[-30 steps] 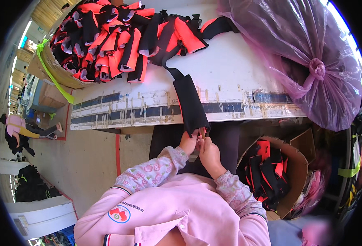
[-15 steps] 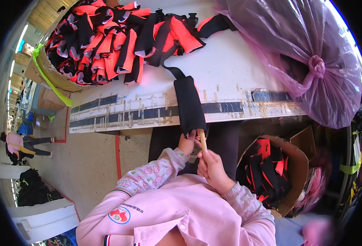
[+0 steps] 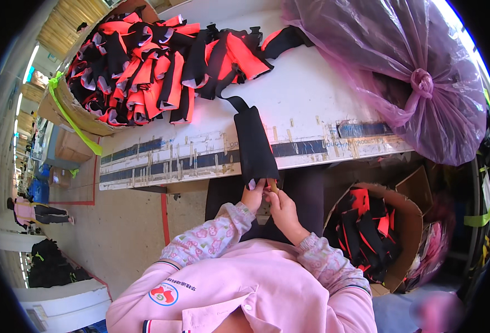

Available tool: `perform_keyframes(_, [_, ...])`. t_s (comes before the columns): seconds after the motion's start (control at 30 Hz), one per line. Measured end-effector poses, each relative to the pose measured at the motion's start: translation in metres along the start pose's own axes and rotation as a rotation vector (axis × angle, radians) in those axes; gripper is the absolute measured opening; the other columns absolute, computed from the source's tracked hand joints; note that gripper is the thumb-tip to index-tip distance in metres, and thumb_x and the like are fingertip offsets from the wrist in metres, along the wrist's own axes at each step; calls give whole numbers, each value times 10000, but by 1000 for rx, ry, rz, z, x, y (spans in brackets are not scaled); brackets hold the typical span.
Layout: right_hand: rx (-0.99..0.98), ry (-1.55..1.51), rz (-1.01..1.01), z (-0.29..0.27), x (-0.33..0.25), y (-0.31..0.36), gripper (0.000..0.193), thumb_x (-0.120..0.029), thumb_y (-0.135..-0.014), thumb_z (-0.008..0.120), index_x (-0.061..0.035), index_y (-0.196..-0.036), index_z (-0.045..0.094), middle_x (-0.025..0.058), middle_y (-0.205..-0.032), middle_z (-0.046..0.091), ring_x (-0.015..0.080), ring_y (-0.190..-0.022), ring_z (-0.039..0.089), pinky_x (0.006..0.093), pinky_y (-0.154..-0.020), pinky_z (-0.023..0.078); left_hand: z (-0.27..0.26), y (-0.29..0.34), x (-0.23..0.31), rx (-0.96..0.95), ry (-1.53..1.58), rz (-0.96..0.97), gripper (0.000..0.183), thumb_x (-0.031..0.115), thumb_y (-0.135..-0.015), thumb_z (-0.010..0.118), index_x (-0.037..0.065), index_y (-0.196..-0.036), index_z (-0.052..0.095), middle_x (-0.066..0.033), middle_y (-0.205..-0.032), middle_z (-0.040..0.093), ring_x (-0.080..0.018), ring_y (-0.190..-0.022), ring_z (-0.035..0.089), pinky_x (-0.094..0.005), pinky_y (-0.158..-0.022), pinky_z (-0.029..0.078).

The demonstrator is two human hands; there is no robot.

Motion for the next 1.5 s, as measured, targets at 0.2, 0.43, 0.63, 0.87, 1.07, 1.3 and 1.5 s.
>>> perform_keyframes(0.2, [-265,-194,341,-30,-10,47,248,-210,-937,401,-32,-794,499,-20,-470,400,66,-324,336,211,-315,266,2,0,10,-102,29,11,303,248,-945,398,7,-917,580,-101,-760,629,-176,-569,616,-254,-499,495])
perform_keyframes(0.43, [-341,265,174,-61,-21,74,258,-191,-918,441,12,-792,540,74,-520,485,131,-453,468,300,-454,388,2,3,13,-76,-92,-45,277,197,-942,351,-3,-948,544,-122,-784,620,-178,-628,618,-248,-530,497])
perform_keyframes(0.63, [-401,-6,536,-52,-50,47,270,-187,-921,430,-3,-759,543,18,-498,448,98,-413,423,248,-390,328,-1,2,12,-47,-161,-96,296,199,-945,353,13,-846,562,-61,-601,582,-143,-394,516,-245,-352,408])
perform_keyframes(0.87, [-422,-341,543,-6,-34,-6,291,-261,-951,374,-37,-803,486,-26,-463,349,74,-309,266,246,-293,217,0,10,19,-29,-474,-22,251,220,-908,416,67,-801,584,-49,-551,554,-135,-390,500,-281,-350,372])
perform_keyframes(1.07, [-472,-607,521,-4,-20,1,292,-266,-957,365,-43,-810,484,-22,-445,343,80,-311,269,233,-304,230,-5,6,9,-68,-236,-41,251,229,-918,411,40,-854,563,-38,-585,536,-107,-441,508,-248,-381,377])
perform_keyframes(1.3, [-409,-504,546,-38,-23,45,287,-258,-959,352,-42,-815,476,-11,-443,347,85,-308,272,234,-311,243,4,10,10,-32,-121,-42,325,270,-946,374,8,-895,560,-114,-695,617,-150,-439,552,-260,-375,443])
perform_keyframes(1.5, [-312,-794,663,-30,-39,69,272,-270,-960,351,-55,-841,468,-10,-443,338,85,-307,262,250,-314,227,5,9,14,-18,-57,-112,302,228,-938,375,-17,-959,550,-131,-728,627,-155,-433,545,-259,-351,428])
Point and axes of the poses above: each hand's wrist, its own y-axis away from the middle knuckle, its own z-axis out of the palm, x = y × z, the point moved 4 cm from there along -y, towards the middle knuckle
